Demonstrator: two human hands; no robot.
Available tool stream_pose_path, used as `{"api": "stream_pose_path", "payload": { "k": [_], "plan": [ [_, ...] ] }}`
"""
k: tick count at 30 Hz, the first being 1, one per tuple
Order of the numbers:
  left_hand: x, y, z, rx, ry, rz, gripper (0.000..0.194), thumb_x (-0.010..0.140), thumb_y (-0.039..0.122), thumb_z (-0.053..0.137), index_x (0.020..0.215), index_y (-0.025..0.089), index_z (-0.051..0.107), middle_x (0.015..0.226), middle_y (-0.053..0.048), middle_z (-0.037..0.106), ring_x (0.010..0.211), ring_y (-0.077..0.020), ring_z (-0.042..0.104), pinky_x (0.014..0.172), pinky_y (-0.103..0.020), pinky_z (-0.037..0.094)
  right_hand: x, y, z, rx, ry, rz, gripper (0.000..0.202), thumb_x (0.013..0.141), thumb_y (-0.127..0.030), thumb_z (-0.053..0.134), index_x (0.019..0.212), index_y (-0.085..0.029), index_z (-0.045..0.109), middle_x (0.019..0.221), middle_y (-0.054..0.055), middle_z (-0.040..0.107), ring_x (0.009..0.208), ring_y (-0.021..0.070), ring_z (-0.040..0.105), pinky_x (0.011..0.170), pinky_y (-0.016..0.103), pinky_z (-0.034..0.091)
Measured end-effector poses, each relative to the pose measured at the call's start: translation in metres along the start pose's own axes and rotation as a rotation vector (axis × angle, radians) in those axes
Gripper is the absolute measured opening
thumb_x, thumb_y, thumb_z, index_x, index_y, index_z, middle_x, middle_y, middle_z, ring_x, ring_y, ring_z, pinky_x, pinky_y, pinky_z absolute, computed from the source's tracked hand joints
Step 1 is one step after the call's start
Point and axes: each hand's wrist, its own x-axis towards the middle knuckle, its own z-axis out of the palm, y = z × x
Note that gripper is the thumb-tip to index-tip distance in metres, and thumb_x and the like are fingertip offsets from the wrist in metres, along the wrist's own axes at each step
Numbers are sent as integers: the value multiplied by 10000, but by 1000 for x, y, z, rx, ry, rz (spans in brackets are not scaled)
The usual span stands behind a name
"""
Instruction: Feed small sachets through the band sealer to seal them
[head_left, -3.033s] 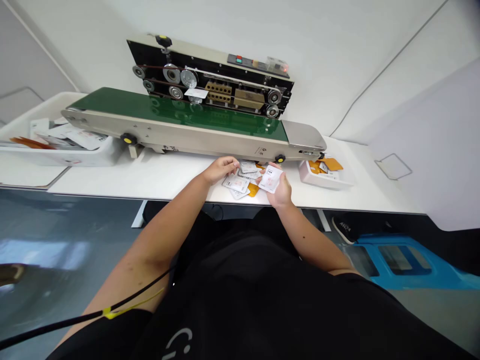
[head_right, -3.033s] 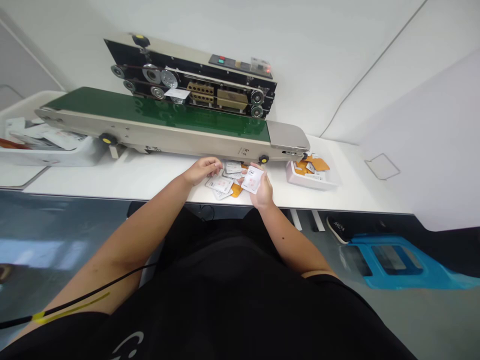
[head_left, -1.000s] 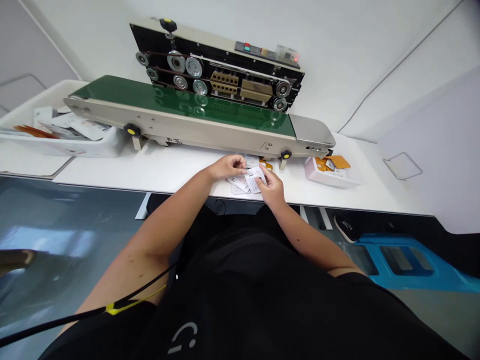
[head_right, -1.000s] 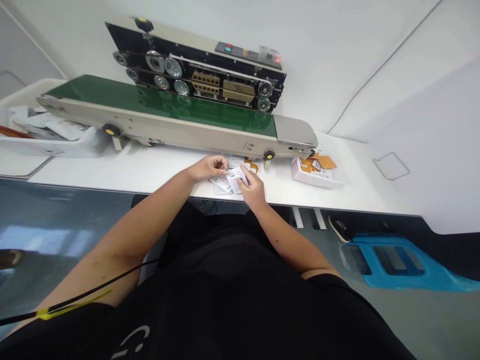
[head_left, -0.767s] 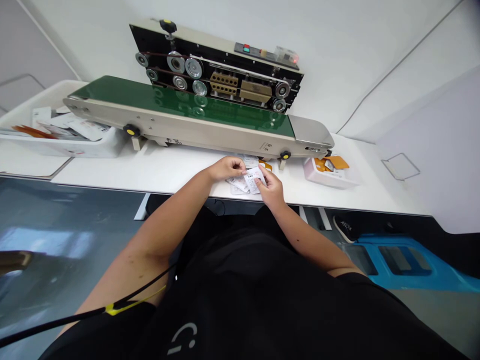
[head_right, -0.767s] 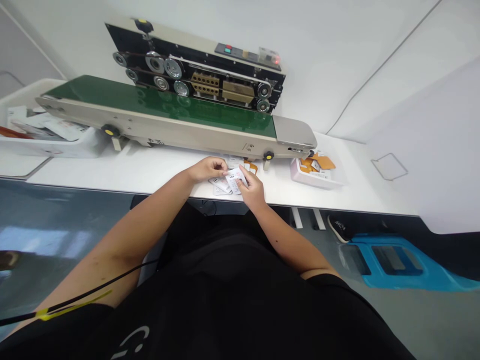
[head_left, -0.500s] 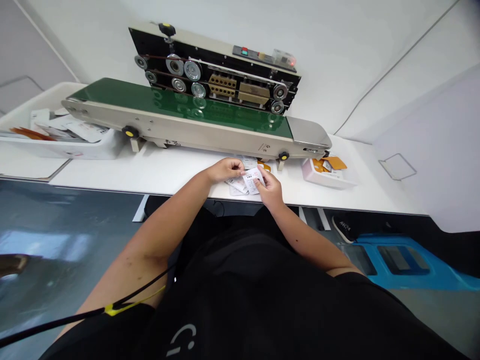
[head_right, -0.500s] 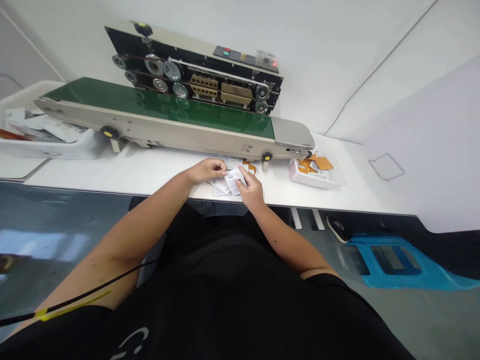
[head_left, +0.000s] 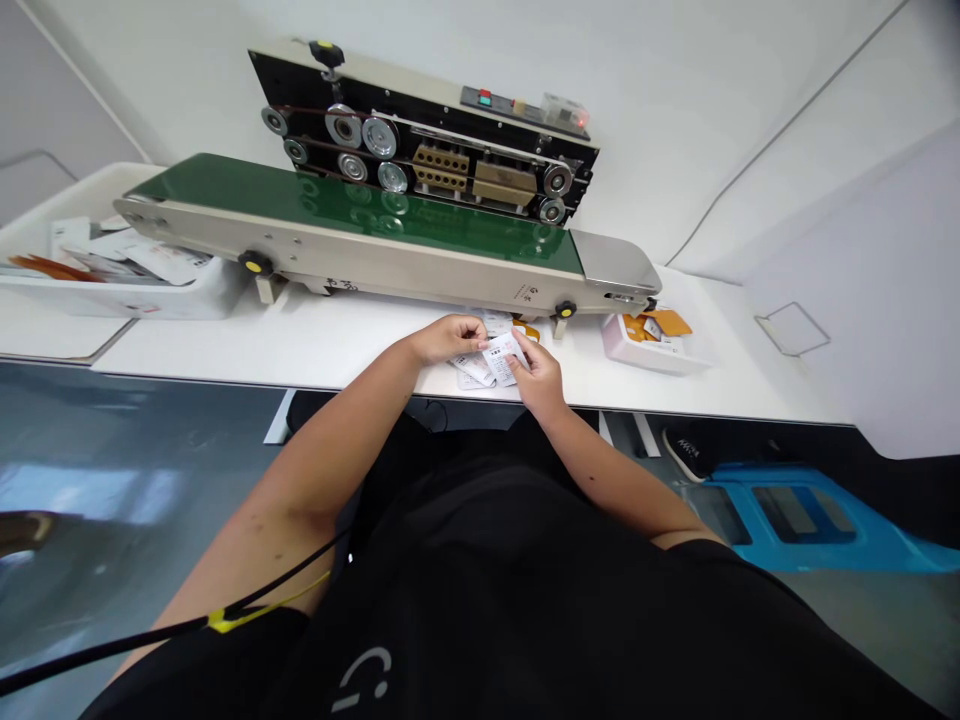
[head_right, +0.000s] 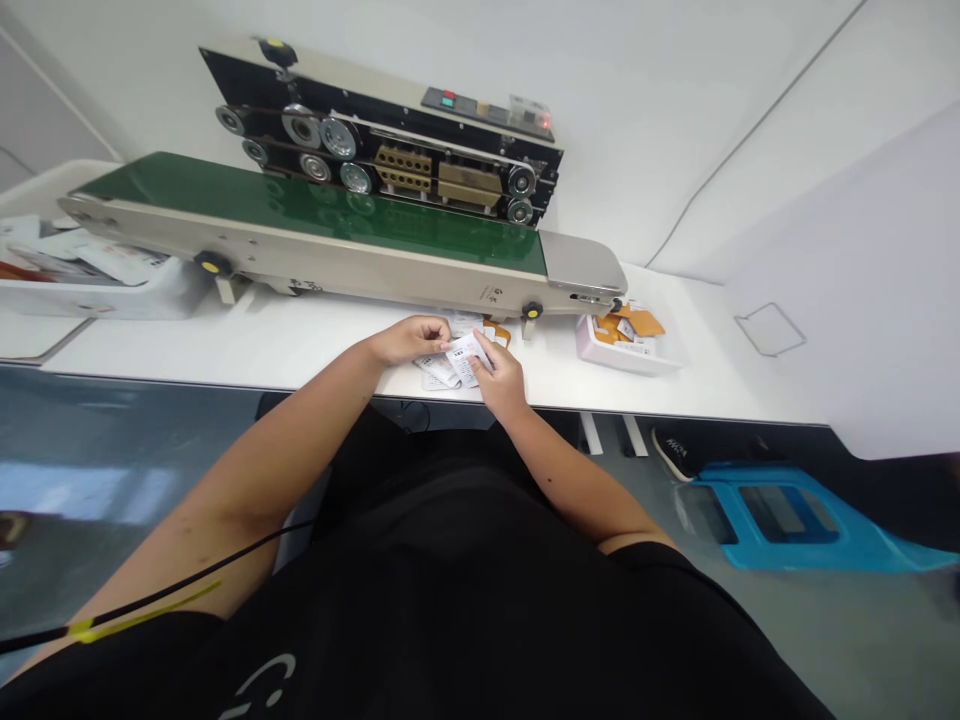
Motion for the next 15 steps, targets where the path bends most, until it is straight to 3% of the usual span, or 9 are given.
{"api": "stream_pose_path", "payload": {
  "k": [8, 15],
  "plan": [
    [0, 1, -1, 52, -15, 37, 410, 810, 514, 803, 802, 150, 614, 750, 16, 534, 675, -98, 490, 619, -213, 401, 0, -10, -1, -99, 16, -85, 459, 964, -405, 621, 1404, -298, 694, 1148, 52, 761, 1056, 227, 711, 992, 396, 576],
    [1, -2, 0, 60, 4, 51, 414, 820, 520, 796, 805, 142, 629, 752, 13, 547, 680, -95, 493, 639, -215, 412, -1, -12, -2, -92, 21, -72, 470, 962, -423, 620, 1405, -284, 696, 1142, 63, 763, 1049, 238, 711, 996, 418, 579]
  ]
}}
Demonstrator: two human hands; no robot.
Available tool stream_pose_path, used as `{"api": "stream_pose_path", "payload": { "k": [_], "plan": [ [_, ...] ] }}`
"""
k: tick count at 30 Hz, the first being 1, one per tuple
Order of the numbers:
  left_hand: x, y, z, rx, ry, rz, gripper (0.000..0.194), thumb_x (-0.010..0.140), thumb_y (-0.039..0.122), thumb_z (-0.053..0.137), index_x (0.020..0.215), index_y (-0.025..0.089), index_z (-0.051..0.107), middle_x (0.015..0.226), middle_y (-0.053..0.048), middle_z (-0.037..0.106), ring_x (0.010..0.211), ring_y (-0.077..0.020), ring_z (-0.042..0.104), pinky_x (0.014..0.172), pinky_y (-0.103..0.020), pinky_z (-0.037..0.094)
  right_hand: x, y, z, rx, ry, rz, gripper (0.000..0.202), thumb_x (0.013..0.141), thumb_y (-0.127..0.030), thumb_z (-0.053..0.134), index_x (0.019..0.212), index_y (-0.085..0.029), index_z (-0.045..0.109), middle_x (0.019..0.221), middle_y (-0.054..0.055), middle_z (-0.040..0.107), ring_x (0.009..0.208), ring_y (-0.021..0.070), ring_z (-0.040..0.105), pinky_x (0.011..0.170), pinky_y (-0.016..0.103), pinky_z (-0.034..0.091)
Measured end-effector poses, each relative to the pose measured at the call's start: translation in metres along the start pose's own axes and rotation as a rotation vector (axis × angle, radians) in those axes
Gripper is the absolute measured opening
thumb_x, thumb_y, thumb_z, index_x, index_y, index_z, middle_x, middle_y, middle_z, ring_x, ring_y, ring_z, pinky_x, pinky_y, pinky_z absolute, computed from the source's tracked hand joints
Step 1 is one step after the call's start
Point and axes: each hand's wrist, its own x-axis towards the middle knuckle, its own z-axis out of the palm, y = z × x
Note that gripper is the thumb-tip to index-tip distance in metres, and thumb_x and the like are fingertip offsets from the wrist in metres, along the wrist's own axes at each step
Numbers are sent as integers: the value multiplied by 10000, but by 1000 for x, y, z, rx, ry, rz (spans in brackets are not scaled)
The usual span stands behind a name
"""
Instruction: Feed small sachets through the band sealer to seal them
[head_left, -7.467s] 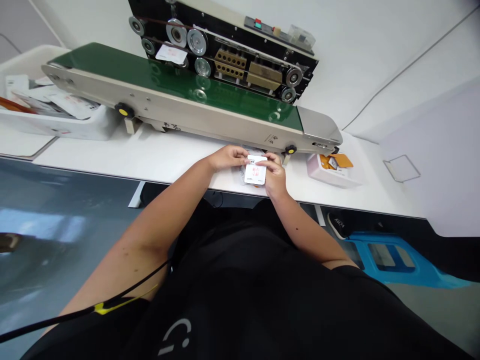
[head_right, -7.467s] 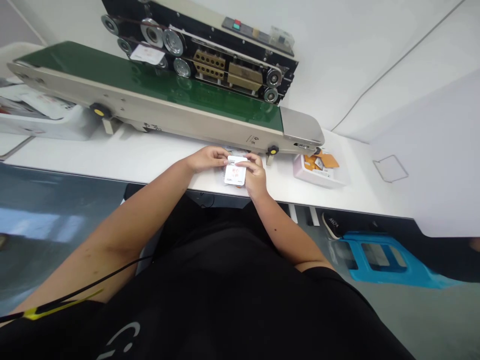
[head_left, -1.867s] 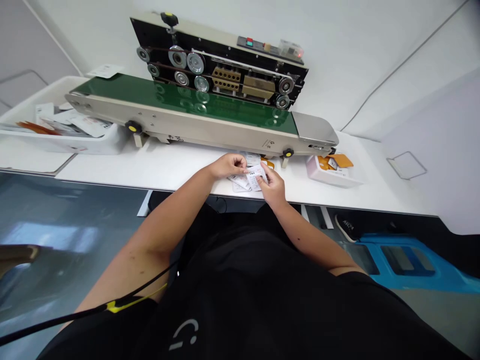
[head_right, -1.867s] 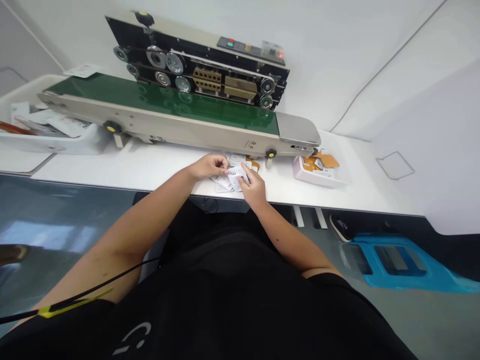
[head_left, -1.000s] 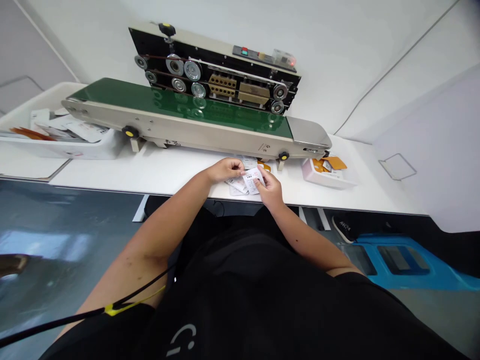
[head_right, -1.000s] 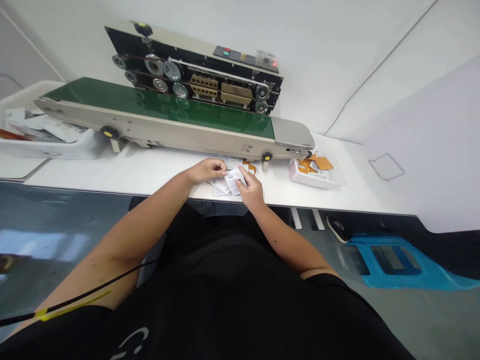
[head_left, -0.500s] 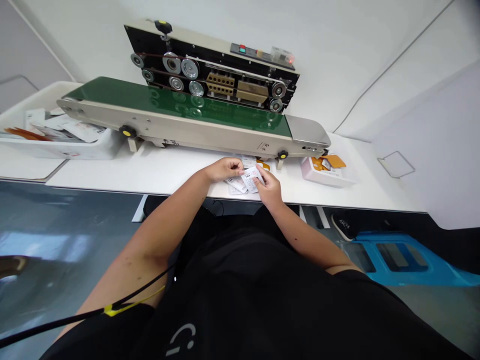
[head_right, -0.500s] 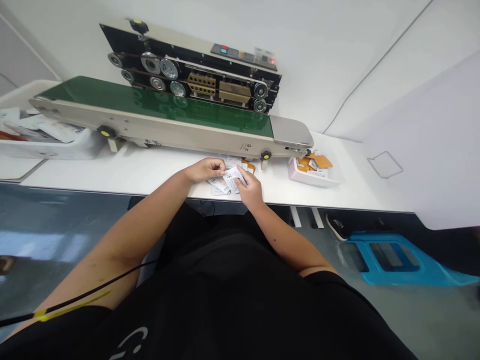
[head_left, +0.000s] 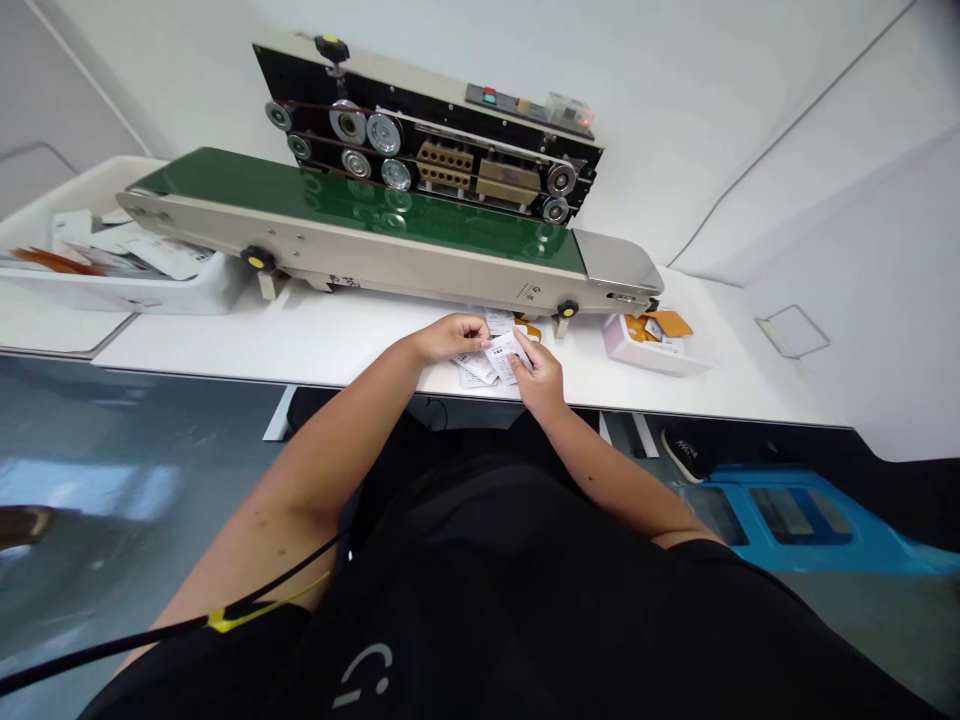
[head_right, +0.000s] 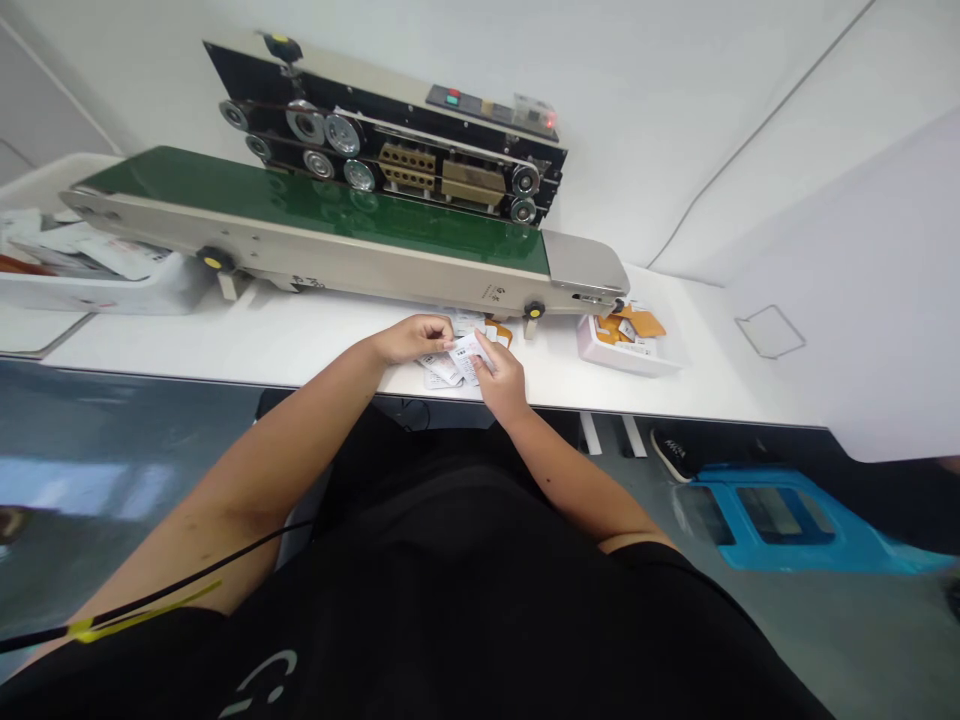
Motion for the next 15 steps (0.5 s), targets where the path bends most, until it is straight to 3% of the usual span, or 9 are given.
{"api": "stream_pose_path", "payload": {
  "k": [7, 15],
  "plan": [
    [1, 0, 1, -20, 30, -30, 389, 732, 443, 870, 911, 129, 728, 835, -23, 653, 729, -107, 584, 693, -235, 476, 0, 3, 0, 28, 40, 30, 480, 959, -424, 629, 1404, -255, 695, 1201, 83, 759, 1105, 256, 710, 1030, 442, 571],
    [0, 2, 1, -61, 82, -64, 332, 743, 401, 865, 846, 119, 723, 795, -31, 666, 711, -109, 604, 663, -234, 487, 0, 1, 1, 59, 53, 51, 504, 959, -448, 639, 1413, -237, 689, 1233, 102, 748, 1162, 271, 698, 1068, 452, 556]
  ]
}}
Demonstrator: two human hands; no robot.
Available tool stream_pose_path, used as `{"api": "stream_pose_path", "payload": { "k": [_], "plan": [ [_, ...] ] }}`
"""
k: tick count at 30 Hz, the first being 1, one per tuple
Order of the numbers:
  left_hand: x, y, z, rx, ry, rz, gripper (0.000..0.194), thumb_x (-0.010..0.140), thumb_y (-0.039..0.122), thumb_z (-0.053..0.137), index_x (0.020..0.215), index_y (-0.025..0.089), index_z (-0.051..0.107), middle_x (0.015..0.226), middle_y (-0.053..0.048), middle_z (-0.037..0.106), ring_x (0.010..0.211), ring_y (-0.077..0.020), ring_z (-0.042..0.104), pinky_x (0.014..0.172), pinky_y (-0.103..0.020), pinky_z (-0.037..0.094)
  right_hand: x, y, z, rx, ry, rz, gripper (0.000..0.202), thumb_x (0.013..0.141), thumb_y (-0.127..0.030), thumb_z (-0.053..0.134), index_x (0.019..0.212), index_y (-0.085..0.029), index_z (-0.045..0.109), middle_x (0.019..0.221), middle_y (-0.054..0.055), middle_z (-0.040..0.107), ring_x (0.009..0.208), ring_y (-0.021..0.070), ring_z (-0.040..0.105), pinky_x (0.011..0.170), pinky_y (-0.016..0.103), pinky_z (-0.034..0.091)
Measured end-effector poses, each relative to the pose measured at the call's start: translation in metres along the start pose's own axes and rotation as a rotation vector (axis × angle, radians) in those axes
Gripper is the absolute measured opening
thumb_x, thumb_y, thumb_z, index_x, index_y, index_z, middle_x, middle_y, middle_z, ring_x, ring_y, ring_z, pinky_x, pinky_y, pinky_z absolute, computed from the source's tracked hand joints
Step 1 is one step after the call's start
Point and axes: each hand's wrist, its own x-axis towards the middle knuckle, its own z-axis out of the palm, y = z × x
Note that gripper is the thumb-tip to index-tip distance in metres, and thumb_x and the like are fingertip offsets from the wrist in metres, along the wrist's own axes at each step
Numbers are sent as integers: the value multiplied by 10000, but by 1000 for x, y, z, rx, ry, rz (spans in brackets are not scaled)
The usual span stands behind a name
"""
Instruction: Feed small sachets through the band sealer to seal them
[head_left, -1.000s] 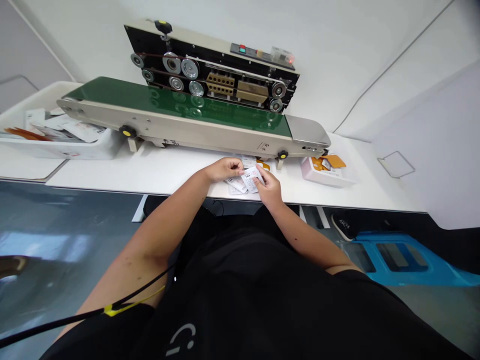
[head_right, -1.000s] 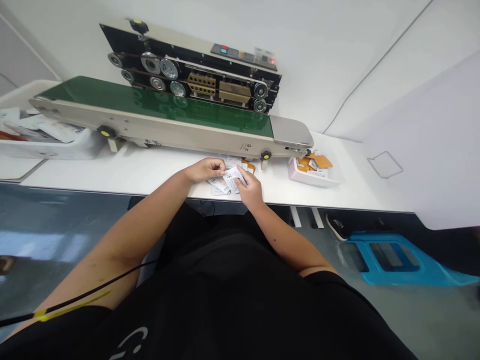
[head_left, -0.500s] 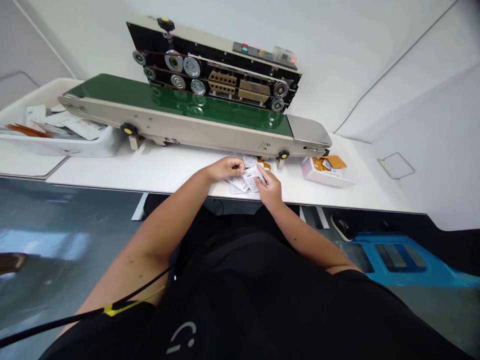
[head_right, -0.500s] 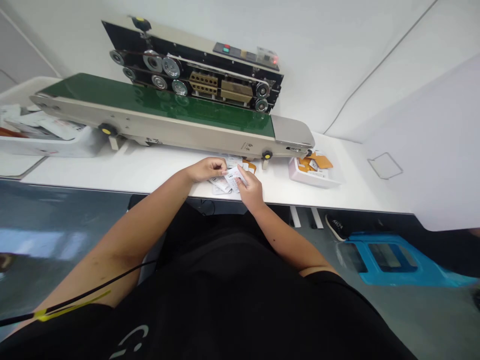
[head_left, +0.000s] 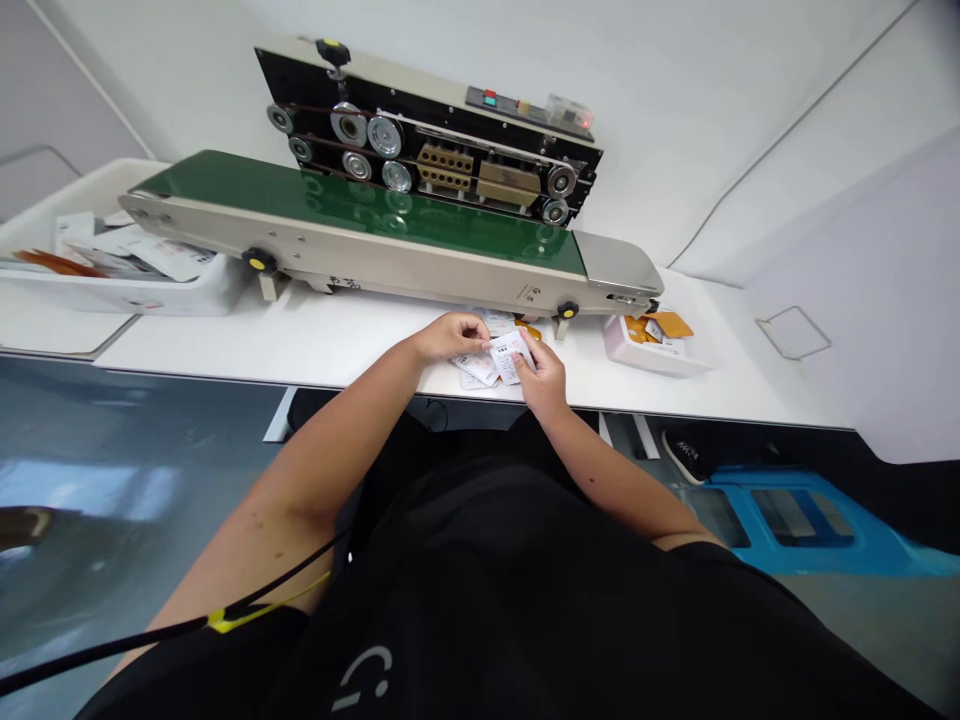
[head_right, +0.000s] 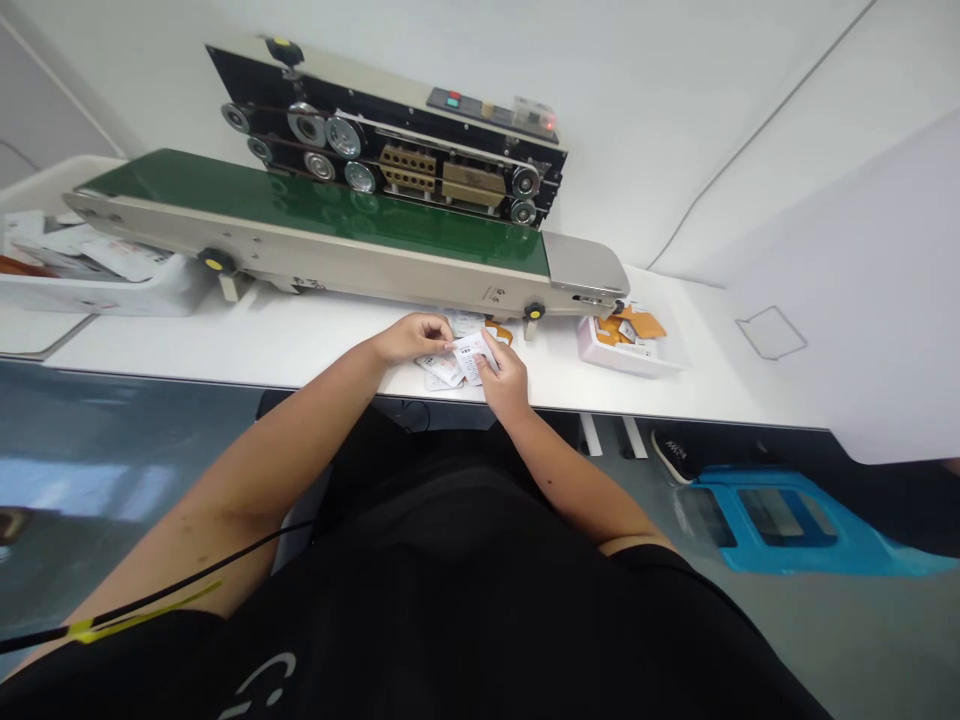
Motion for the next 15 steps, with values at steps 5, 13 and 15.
{"api": "stream_pose_path", "payload": {
  "k": [5, 13, 15],
  "plan": [
    [-1, -1, 0, 1, -14, 13, 346, 738, 406, 868, 829, 123, 689, 773, -16, 632, 690, -99, 564, 625, -220, 456, 0, 3, 0, -11, -8, -5, 500, 956, -439, 647, 1413, -239, 689, 1240, 95, 748, 1163, 266, 699, 1065, 440, 557],
    [-2, 1, -1, 34, -47, 82, 401, 788, 485, 839, 826, 136, 645, 752, 11, 561, 676, -91, 507, 630, -223, 419, -3, 10, 2, 67, -54, 18, 526, 960, -455, 663, 1450, -264, 655, 1320, 91, 722, 1165, 256, 711, 1048, 429, 576],
    [-1, 1, 0, 29, -37, 94, 416, 792, 504, 831, 818, 139, 633, 745, 16, 545, 675, -91, 495, 630, -224, 416, -4, 11, 3, 108, -62, 32, 546, 954, -461, 671, 1463, -266, 641, 1328, 88, 720, 1180, 257, 708, 1065, 436, 573]
  ]
}}
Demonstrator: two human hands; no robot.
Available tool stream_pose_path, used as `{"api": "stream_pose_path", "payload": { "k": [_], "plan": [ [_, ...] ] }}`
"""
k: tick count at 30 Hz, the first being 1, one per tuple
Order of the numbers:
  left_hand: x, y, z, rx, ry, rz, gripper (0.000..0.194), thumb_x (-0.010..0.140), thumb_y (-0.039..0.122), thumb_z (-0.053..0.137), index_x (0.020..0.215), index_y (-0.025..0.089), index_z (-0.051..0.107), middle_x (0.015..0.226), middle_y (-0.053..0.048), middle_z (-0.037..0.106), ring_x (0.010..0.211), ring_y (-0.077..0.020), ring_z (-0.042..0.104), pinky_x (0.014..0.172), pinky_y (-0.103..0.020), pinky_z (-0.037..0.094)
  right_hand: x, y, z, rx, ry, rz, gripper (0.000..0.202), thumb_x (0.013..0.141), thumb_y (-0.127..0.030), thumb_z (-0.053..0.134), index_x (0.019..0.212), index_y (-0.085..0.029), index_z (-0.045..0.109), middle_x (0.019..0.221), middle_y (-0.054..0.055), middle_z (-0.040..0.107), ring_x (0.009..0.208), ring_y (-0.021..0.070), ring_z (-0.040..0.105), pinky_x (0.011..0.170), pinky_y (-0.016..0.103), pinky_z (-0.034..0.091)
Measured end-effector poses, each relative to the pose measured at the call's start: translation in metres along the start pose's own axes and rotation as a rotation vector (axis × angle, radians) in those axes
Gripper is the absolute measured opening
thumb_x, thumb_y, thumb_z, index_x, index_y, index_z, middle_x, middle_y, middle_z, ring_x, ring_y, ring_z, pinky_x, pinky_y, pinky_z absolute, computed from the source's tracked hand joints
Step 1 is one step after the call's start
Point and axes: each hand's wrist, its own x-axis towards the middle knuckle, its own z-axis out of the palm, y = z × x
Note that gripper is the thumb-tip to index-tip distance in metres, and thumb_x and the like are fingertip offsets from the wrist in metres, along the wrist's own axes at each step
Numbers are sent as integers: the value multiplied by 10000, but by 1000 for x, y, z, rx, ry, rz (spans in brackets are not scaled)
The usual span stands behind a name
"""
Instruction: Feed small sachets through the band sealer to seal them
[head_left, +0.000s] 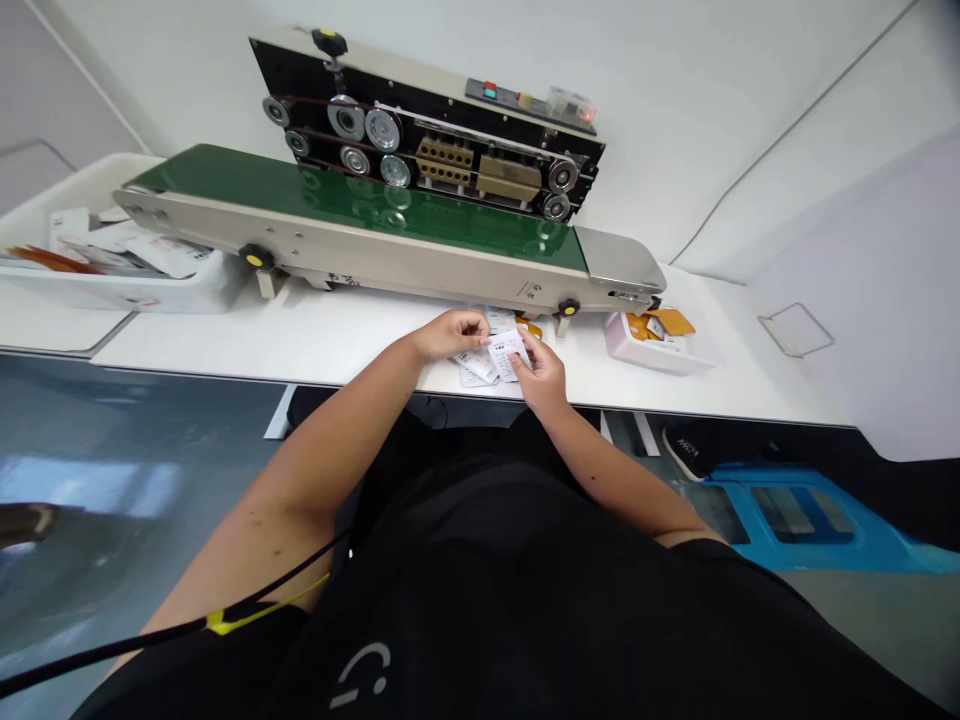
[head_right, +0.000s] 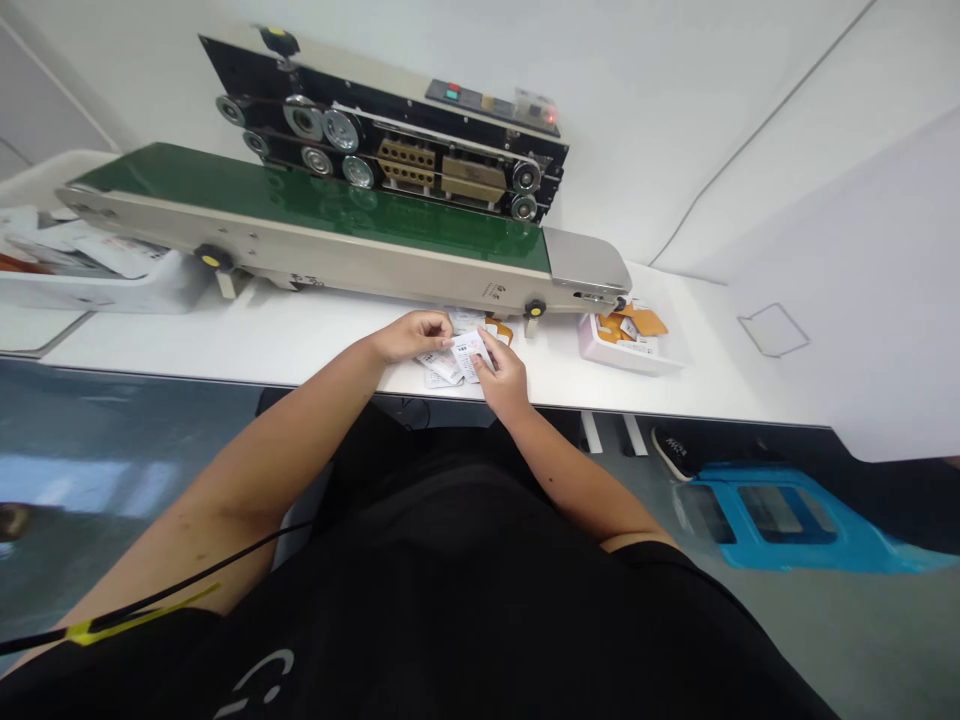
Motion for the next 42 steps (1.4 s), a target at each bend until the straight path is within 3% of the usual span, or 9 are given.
{"api": "stream_pose_path", "payload": {
  "k": [10, 21, 25, 28, 30, 33, 35, 38, 42],
  "plan": [
    [1, -2, 1, 10, 24, -65, 394, 771, 480, 843, 886, 124, 721, 842, -38, 673, 764, -128, 610, 725, -266, 491, 1, 1, 1, 72, -11, 36, 554, 927, -456, 705, 1443, -263, 651, 1328, 97, 717, 1193, 267, 708, 1082, 466, 568],
    [1, -3, -1, -104, 117, -76, 409, 714, 475, 893, 783, 121, 700, 744, -20, 643, 676, -107, 558, 637, -243, 438, 1, -12, 2, 286, 4, 197, 622, 863, -507, 758, 1411, -245, 626, 1182, 89, 728, 1070, 235, 706, 991, 416, 604],
    [0, -6, -6, -240, 267, -13, 458, 660, 498, 936, 742, 126, 681, 677, 1, 603, 596, -78, 489, 574, -222, 362, 6, -17, -2, 412, 30, 201, 587, 862, -527, 763, 1378, -287, 620, 1157, 60, 693, 855, 164, 673, 780, 318, 601],
    [-2, -7, -10, -367, 371, 38, 501, 598, 517, 969, 701, 135, 661, 596, 29, 536, 538, -65, 428, 541, -220, 313, 20, -31, -3, 657, -135, 367, 553, 962, -655, 572, 1369, -282, 595, 1114, 65, 705, 685, 133, 611, 597, 270, 532],
    [-3, -8, -12, -408, 396, 56, 502, 585, 516, 977, 690, 138, 662, 578, 31, 528, 536, -70, 437, 545, -224, 324, 32, -44, -1, 828, -405, 585, 650, 1022, -723, 332, 1338, -221, 600, 1073, 101, 722, 670, 149, 616, 534, 259, 502],
    [-4, -8, -12, -394, 397, 60, 484, 581, 499, 982, 687, 138, 678, 583, 25, 548, 547, -77, 460, 548, -226, 341, 44, -62, 5, 991, -743, 865, 704, 1081, -628, 135, 1273, -144, 609, 975, 115, 723, 643, 140, 597, 470, 214, 450],
    [-4, -9, -13, -379, 398, 60, 472, 579, 490, 984, 690, 136, 691, 596, 19, 567, 551, -78, 467, 547, -225, 344, 45, -72, 9, 1066, -803, 922, 588, 1118, -504, 156, 1249, -141, 600, 835, 56, 681, 567, 109, 524, 433, 172, 387],
    [-3, -10, -13, -407, 407, 77, 472, 573, 492, 987, 696, 134, 705, 620, 9, 591, 560, -78, 484, 560, -228, 362, 41, -80, 11, 1122, -783, 885, 363, 1129, -325, 273, 1178, -158, 592, 612, -57, 481, 466, 79, 378, 406, 129, 286],
    [-1, -11, -13, -455, 378, 110, 501, 537, 504, 1000, 669, 129, 695, 634, -2, 599, 568, -82, 499, 575, -236, 379, 40, -85, 6, 1084, -781, 826, 153, 1082, -220, 428, 1012, -190, 561, 550, -106, 317, 428, 61, 249, 405, 113, 204]
  ]
}}
